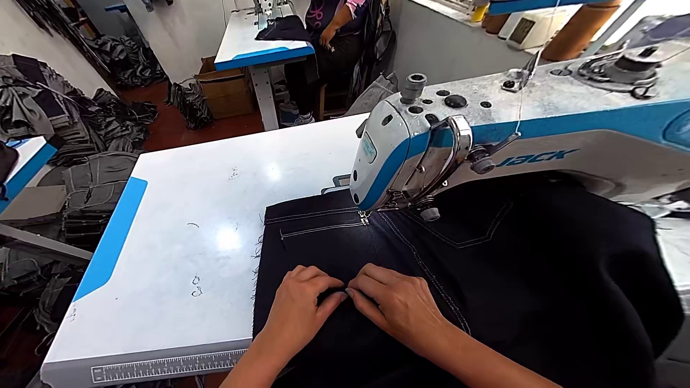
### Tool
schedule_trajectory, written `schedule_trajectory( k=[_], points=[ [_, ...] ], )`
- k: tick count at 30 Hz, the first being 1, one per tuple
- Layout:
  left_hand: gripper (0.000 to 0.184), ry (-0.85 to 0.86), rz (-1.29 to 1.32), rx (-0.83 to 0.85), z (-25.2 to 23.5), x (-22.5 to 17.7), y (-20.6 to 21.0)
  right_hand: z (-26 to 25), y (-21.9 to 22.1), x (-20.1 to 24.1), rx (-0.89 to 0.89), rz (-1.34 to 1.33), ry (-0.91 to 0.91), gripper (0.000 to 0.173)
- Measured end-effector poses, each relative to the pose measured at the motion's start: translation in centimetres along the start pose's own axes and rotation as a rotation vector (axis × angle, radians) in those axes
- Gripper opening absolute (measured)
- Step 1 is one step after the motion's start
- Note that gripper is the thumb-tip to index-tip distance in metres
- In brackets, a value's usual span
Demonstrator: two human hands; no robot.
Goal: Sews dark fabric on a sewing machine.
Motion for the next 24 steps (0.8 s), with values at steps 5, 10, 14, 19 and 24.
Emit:
schedule_trajectory(
  k=[5,10,14,19,24],
  points=[
    [0.027,0.234,-0.243,-0.046,0.1,0.3,0.6,0.1,0.0,-0.1,-0.020,0.004,0.016,0.030],
    [0.023,0.299,-0.289,-0.155,0.2,0.6,1.3,0.1,0.0,-0.1,0.008,0.001,0.009,0.030],
    [0.021,0.331,-0.269,-0.161,0.2,0.8,1.3,0.3,-0.2,-0.1,0.026,-0.028,0.003,0.029],
    [0.027,0.303,-0.150,-0.016,0.8,1.6,-0.4,0.3,-0.4,0.2,-0.008,-0.062,-0.025,0.024],
    [0.032,0.273,-0.150,-0.064,2.5,3.6,-2.4,0.4,-0.3,0.0,-0.046,-0.091,-0.055,0.020]
  ],
)
Point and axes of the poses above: each hand's wrist, its own z-axis away from the middle knuckle, its own y-axis out of the palm, x = y × z, the point moved 2 cm from there along -z, towards the middle knuckle, and after that the axes turned 2 degrees about y, right-handed, at the moved point
